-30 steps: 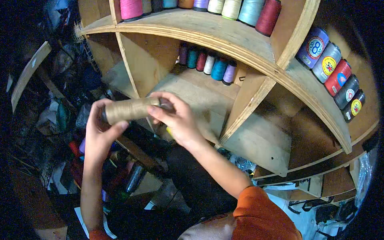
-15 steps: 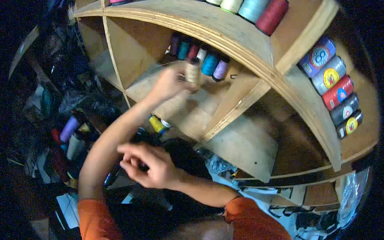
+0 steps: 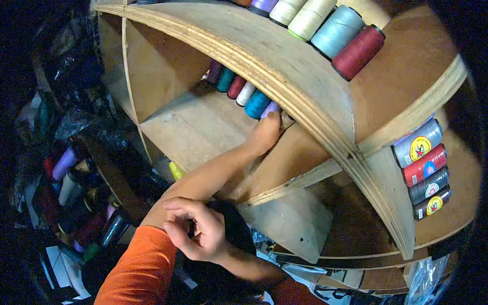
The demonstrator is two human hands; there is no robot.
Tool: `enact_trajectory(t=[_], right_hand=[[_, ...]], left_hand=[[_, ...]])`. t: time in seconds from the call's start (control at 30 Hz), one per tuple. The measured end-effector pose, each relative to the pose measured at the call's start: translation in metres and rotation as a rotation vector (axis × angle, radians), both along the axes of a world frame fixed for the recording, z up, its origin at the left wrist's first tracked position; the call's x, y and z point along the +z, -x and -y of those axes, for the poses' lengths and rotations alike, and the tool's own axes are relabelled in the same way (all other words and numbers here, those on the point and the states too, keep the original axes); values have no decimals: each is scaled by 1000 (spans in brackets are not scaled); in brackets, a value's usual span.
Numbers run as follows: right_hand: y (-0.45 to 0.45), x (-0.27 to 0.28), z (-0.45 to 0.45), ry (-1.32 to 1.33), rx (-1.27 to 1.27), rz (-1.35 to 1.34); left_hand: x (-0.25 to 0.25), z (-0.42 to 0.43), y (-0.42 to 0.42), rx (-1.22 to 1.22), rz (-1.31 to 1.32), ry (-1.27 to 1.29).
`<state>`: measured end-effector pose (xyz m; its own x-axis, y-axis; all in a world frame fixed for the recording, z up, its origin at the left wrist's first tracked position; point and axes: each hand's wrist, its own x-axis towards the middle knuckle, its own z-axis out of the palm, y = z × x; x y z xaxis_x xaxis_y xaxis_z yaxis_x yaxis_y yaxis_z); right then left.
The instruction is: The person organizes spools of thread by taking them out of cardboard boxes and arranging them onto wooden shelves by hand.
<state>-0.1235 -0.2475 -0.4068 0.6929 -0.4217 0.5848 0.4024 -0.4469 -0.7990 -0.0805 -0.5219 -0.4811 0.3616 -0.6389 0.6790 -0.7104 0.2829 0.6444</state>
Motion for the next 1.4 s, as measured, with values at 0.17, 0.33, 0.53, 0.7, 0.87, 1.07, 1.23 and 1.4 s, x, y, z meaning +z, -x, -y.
enact_trajectory(t=[0.17, 0.33, 0.53, 0.7, 0.87, 1.07, 1.23, 1.4], right_hand=[[1, 1, 0, -144, 35, 13], [0, 0, 2, -124, 25, 14], [0, 0, 1, -155, 17, -34], [-1, 0, 1, -184, 11, -32], [1, 0, 1, -205, 19, -34], [1, -1, 1, -204, -11, -65], [1, -4, 2, -394, -127, -89], [-8, -10, -3, -429, -55, -8]], left_hand=[[1, -9, -3, 18, 126, -177], [-3, -13, -5, 1, 113, -181], [7, -27, -11, -1, 53, -258], [7, -23, -9, 53, 76, -222], [2, -19, -7, 23, 158, -226], [12, -29, -14, -30, 187, -304], [46, -90, -52, -116, 353, -390], [94, -228, -130, 6, 585, -473]])
